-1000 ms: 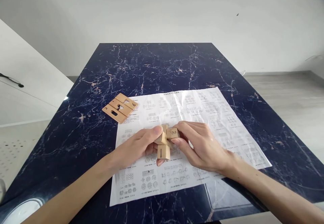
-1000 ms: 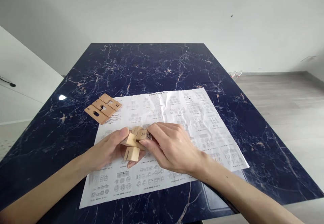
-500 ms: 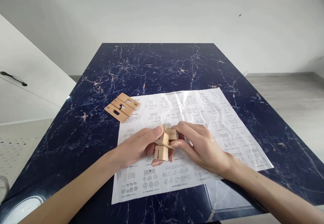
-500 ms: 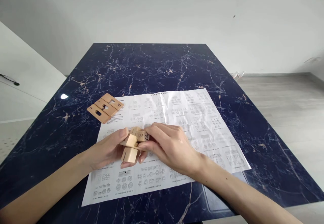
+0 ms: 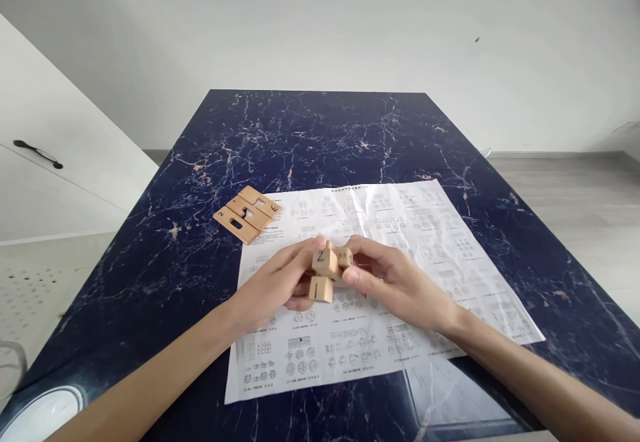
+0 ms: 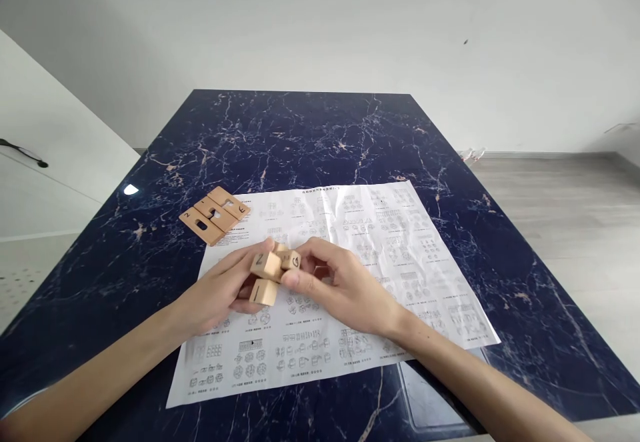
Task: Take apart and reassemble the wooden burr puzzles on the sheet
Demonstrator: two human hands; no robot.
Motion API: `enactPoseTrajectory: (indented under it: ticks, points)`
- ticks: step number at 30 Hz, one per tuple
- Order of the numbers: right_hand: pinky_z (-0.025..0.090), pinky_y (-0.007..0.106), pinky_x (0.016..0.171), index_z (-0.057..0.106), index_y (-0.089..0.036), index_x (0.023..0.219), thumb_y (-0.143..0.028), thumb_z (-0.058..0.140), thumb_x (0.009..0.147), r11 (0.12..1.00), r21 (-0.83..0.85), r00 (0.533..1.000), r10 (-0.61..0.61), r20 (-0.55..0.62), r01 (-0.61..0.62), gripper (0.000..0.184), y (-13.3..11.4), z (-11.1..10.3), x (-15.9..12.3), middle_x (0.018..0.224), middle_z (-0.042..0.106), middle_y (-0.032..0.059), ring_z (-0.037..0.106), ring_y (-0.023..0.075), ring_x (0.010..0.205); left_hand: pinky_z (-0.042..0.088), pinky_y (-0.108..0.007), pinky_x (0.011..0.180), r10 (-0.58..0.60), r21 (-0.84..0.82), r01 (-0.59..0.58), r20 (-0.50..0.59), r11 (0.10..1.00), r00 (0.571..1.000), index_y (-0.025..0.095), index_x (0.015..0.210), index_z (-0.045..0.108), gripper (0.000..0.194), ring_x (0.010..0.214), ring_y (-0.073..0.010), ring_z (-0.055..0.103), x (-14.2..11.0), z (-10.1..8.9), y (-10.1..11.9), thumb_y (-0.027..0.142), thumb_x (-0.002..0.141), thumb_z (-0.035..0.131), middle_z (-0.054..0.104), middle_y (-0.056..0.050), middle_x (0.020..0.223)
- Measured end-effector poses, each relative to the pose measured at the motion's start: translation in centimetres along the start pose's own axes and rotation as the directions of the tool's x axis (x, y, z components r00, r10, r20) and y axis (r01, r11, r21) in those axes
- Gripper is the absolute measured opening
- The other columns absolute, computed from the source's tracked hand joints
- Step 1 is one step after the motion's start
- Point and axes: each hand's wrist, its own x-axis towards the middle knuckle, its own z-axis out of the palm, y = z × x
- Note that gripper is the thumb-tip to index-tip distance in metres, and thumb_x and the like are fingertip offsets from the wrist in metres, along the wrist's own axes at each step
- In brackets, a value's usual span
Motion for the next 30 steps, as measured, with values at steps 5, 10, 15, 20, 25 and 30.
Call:
enactPoseTrajectory:
  ticks: [5,10,15,20,25,30]
  points:
    - [0.044,0.029,0.061,0.054,-0.023,0.087,-0.032,0.078,0.093,0.998,-0.046,0.999,0.032,-0.024,-0.033,0.026,0.3,0.2,-0.1,0.081,0.053,-0.0036,0.047,0.0133,0.068,0.021,-0.02,0.044,0.047,-0.066,-0.05,-0.046,0.997,0.998,0.018,0.092,0.062,0.047,0.051,-0.0056,0.023,-0.1,0.1,0.4,0.064,0.1,0.067,0.041,0.007,0.065]
    - [0.045,0.031,0.064,0.06,-0.023,0.094,-0.034,0.073,0.099,0.995,0.096,0.999,-0.039,-0.03,0.041,0.018,1.1,0.0,0.2,0.083,0.052,-0.0027,0.05,0.0142,0.071,0.024,-0.019,0.046,0.085,-0.148,-0.096,-0.08,0.984,0.993,0.017,0.093,0.063,0.041,0.054,-0.0065,0.022,-0.1,0.1,0.6,0.057,0.102,0.067,0.038,0.007,0.066]
    - [0.046,0.032,0.066,0.062,-0.024,0.098,-0.035,0.073,0.1,0.983,0.151,0.994,-0.103,-0.036,0.107,0.015,1.5,0.0,0.1,0.084,0.055,-0.002,0.053,0.0149,0.072,0.026,-0.017,0.046,0.078,-0.235,-0.069,0.029,0.97,0.997,0.016,0.086,0.062,0.039,0.048,-0.0047,0.019,0.0,-0.2,0.2,0.046,0.109,0.058,0.033,0.008,0.062]
    - [0.045,0.031,0.062,0.064,-0.025,0.107,-0.038,0.07,0.102,0.984,0.097,0.975,-0.132,-0.181,0.151,0.015,1.2,-0.1,-0.2,0.082,0.058,-0.0018,0.054,0.015,0.069,0.036,-0.017,0.051,0.098,-0.308,-0.107,-0.043,0.945,0.994,0.016,0.08,0.056,0.047,0.046,-0.0045,0.029,0.3,-0.6,-0.3,0.047,0.114,0.047,0.035,0.008,0.062]
    - [0.041,0.03,0.053,0.064,-0.022,0.105,-0.044,0.062,0.106,0.991,-0.13,0.912,-0.038,-0.408,-0.018,0.022,2.0,-0.5,0.2,0.077,0.061,-0.0003,0.056,0.0153,0.063,0.042,-0.02,0.058,0.199,-0.191,-0.228,-0.158,0.955,0.967,0.017,0.086,0.058,0.04,0.055,-0.0064,0.043,0.3,-0.6,-0.4,0.047,0.113,0.052,0.047,0.004,0.072]
    - [0.044,0.032,0.056,0.065,-0.021,0.1,-0.041,0.064,0.103,0.86,-0.498,0.903,-0.12,-0.412,-0.114,0.02,2.9,-0.3,0.4,0.078,0.066,0.0022,0.058,0.0168,0.063,0.042,-0.023,0.062,0.244,-0.067,-0.256,-0.144,0.964,0.959,0.018,0.093,0.061,0.037,0.061,-0.0073,0.046,0.0,-0.3,-0.3,0.048,0.113,0.052,0.054,0.001,0.081]
